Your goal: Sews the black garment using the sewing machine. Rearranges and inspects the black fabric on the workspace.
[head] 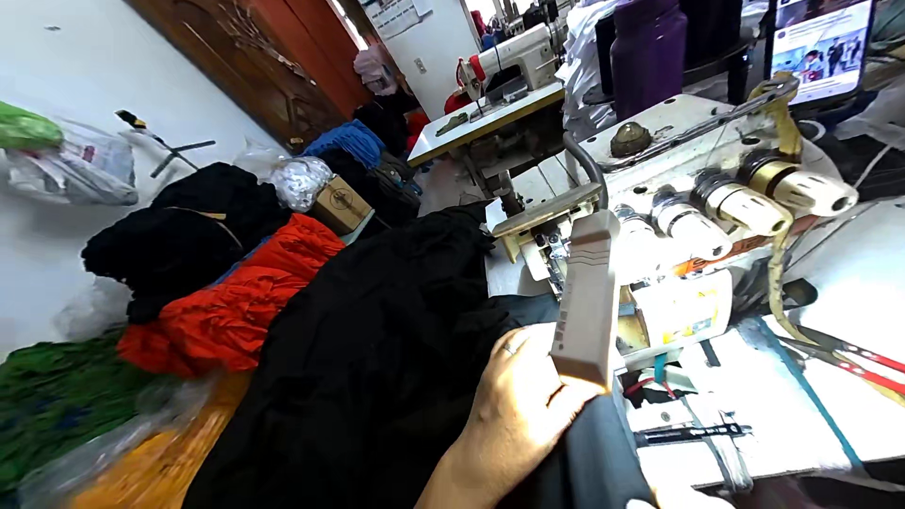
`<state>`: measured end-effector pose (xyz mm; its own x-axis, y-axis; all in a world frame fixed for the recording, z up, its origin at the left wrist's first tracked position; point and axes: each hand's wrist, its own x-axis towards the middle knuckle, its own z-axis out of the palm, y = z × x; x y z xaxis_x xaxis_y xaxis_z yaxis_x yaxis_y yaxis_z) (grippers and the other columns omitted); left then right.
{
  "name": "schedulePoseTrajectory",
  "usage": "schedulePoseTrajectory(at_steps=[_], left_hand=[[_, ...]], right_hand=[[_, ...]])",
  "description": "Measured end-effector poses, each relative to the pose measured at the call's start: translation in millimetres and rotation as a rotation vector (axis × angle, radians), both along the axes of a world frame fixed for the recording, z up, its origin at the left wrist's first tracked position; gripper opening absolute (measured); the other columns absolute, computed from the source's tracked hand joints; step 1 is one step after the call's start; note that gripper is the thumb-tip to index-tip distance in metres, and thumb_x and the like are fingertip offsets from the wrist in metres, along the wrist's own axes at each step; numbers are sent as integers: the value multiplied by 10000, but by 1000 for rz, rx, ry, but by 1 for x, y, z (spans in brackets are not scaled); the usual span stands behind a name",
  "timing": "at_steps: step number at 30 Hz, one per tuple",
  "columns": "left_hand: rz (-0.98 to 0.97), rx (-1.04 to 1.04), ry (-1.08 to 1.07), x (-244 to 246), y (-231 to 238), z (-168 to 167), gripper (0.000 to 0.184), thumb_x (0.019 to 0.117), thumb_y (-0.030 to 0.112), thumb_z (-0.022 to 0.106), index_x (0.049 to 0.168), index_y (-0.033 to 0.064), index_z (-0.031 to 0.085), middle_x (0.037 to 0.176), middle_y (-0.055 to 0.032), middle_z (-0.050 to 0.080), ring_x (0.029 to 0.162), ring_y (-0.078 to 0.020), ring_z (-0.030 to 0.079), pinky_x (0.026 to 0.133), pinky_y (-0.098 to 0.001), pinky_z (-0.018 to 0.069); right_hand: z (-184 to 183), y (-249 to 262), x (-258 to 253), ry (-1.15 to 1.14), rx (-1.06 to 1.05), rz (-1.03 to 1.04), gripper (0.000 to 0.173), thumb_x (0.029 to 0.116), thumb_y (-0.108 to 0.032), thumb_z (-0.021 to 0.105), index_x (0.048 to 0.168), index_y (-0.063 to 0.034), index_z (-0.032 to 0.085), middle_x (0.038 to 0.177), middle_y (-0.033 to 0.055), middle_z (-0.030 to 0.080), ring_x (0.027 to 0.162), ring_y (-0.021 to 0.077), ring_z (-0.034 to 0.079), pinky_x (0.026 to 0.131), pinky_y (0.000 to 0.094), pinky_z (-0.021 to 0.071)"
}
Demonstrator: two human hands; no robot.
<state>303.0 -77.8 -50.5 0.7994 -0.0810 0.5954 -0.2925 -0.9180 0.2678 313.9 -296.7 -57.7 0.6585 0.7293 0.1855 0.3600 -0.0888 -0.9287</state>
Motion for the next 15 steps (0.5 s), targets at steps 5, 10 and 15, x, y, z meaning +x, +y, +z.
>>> schedulePoseTrajectory(at_steps=[5, 10, 15], left_hand=[[133, -65, 99, 18, 16, 8, 261, 982, 217, 575, 1120, 81, 750, 1162, -33, 725, 1118, -154, 659, 955, -406, 511], [357, 3, 204, 29, 23, 26, 429, 991, 260, 626, 1352, 29, 638, 1400, -192, 596, 1263, -355, 595, 1021, -547, 484], [513, -242, 384, 16, 18, 56, 371, 1008, 147, 642, 1341, -16, 633, 1356, -224, 595, 1173, -352, 614, 980, -521, 493]], right_hand=[[19, 47, 14, -207, -139, -13, 285, 1033, -124, 462, 1076, 78, 658, 722, 188, 659, 672, 333, 698, 601, 450, 556], [18, 76, 27, -358, -109, -103, 298, 1025, -158, 461, 1084, 29, 685, 694, 123, 659, 665, 279, 705, 580, 402, 561], [17, 55, 19, -153, -355, 315, 318, 1067, -171, 420, 1195, 27, 633, 992, 251, 701, 944, 424, 711, 787, 561, 549]])
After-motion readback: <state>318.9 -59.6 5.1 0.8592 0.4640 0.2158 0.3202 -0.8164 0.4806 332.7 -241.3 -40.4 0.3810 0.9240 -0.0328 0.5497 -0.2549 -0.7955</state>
